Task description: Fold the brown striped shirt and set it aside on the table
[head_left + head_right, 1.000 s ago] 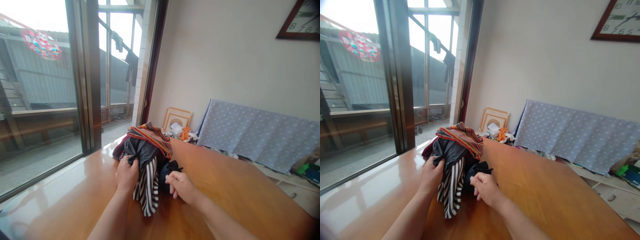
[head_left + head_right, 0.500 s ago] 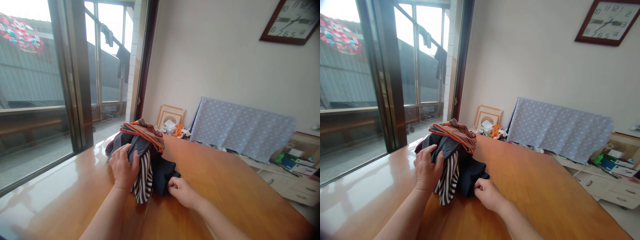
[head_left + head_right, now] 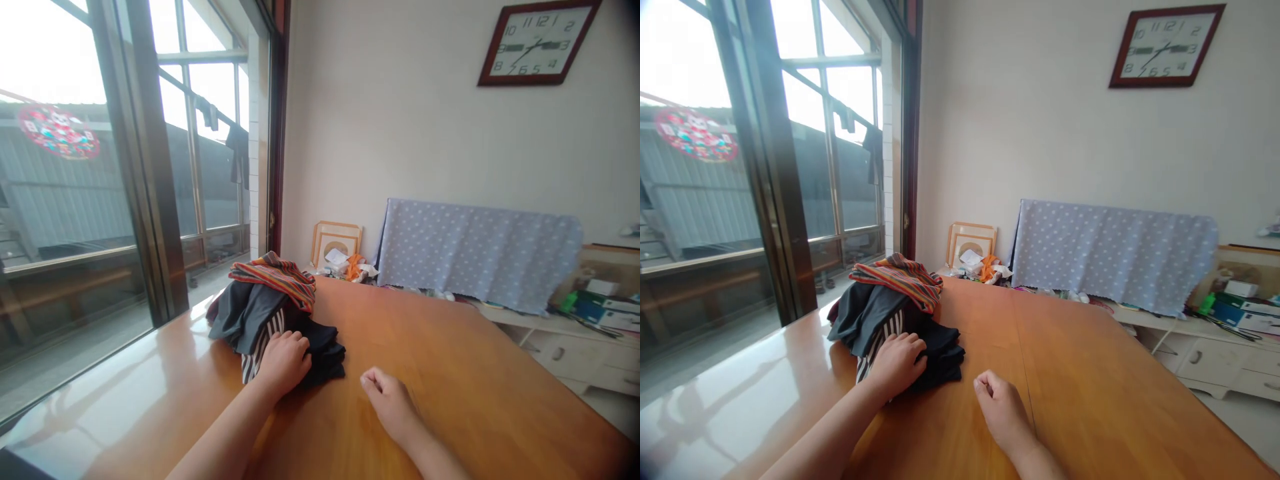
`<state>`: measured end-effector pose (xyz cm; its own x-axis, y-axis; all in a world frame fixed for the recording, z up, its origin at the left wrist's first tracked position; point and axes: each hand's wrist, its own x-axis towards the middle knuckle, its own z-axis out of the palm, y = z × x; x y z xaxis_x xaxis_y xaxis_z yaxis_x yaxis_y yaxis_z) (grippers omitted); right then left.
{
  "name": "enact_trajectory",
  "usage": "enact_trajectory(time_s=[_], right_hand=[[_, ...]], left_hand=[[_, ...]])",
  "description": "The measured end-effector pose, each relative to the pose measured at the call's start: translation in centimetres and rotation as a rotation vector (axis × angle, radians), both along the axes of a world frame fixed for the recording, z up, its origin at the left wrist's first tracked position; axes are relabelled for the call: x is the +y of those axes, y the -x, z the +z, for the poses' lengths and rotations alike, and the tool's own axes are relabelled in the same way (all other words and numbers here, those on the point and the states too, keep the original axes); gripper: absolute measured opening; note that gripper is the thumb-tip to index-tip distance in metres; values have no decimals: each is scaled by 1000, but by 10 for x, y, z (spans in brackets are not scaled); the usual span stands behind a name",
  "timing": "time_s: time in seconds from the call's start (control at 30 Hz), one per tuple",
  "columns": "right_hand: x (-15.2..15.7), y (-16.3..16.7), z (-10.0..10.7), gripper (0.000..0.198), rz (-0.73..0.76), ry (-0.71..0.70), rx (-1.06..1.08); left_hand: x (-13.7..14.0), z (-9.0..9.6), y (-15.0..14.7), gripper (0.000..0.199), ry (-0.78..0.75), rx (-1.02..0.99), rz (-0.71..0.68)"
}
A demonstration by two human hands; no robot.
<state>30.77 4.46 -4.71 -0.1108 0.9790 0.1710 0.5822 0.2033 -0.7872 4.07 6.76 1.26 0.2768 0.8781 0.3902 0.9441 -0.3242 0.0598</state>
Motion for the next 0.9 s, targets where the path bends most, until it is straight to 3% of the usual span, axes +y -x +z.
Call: enact_trajectory(time_s=[0.2, 0.4, 0.7, 0.9], right_hand=[[-2, -17, 1, 31, 32, -95, -112], [-7, -21, 10, 29, 52, -126, -127], [-14, -20, 14, 28, 95, -125, -185], [-13, -21, 12, 28, 116, -108, -199]], left_hand=[[-7, 8, -5, 14, 93, 106, 66], [-41, 14, 13, 16, 125, 140, 110], [-96, 12, 59, 11, 271, 57, 345], [-105, 28, 65, 16, 236, 78, 499]])
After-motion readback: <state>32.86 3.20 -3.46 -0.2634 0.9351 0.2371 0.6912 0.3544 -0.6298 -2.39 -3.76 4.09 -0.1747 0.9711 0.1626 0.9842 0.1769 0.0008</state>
